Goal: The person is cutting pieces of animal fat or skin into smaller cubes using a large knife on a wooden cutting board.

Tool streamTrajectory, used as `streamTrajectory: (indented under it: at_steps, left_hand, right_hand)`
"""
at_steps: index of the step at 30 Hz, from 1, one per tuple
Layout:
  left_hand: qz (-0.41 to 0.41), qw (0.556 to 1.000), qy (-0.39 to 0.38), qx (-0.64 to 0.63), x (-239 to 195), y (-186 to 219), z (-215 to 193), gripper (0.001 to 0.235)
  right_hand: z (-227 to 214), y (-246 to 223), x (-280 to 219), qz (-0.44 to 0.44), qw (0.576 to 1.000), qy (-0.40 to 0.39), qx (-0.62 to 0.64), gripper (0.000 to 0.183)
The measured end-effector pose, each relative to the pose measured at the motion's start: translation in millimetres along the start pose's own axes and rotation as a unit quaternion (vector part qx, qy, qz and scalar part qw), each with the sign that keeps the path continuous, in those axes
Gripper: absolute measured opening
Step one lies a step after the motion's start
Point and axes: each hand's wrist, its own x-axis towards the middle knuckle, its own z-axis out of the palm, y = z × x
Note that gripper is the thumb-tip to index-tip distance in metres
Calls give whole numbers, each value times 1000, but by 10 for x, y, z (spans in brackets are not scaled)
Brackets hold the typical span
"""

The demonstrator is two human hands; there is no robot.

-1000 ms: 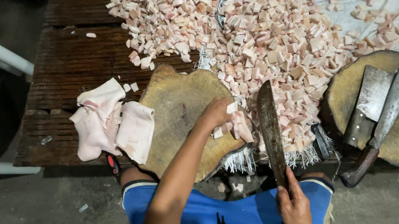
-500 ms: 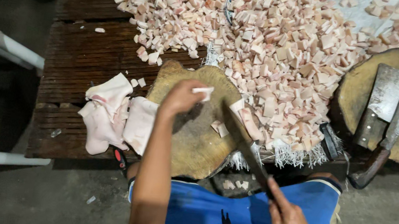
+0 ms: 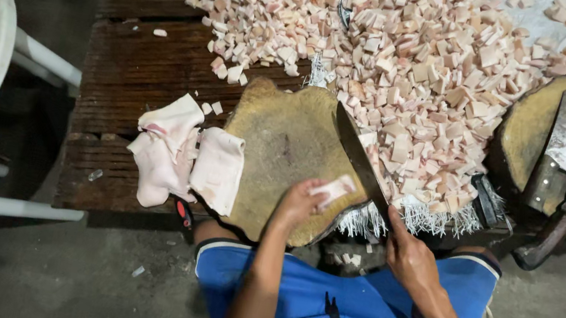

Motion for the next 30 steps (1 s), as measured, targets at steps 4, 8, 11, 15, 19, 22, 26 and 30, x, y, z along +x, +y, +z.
streamTrajectory:
  at_steps: [4, 8, 11, 15, 19, 22, 26, 30]
  left_hand:
    - [8, 1000, -8, -9, 75, -341, -102, 36]
    - [56, 997, 45, 31, 59, -339, -199, 36]
    - [44, 990, 88, 97, 0, -282, -220, 35]
    - [61, 991, 74, 96, -21, -273, -249, 34]
    - [72, 990, 74, 95, -7, -393, -255, 36]
    - [71, 992, 68, 79, 16, -458, -253, 36]
    - [78, 994, 54, 55, 62, -419, -79, 34]
    - [81, 987, 70, 116, -23, -262, 53, 35]
  right_hand:
    - [-180, -176, -36, -53, 997, 42, 35, 77]
    - [-475, -293, -220, -77, 989, 120, 49, 70]
    - [-532, -252, -323, -136, 971, 190, 61, 69]
    - [-242, -207, -313, -116, 992, 54, 6, 79]
    - [-112, -164, -296, -12, 991, -112, -69, 83]
    - [-212, -159, -283, -47, 999, -8, 0, 81]
    - [-371, -151, -349, -45, 992, 112, 41, 71]
    - [-257, -168, -381, -71, 983, 142, 88, 68]
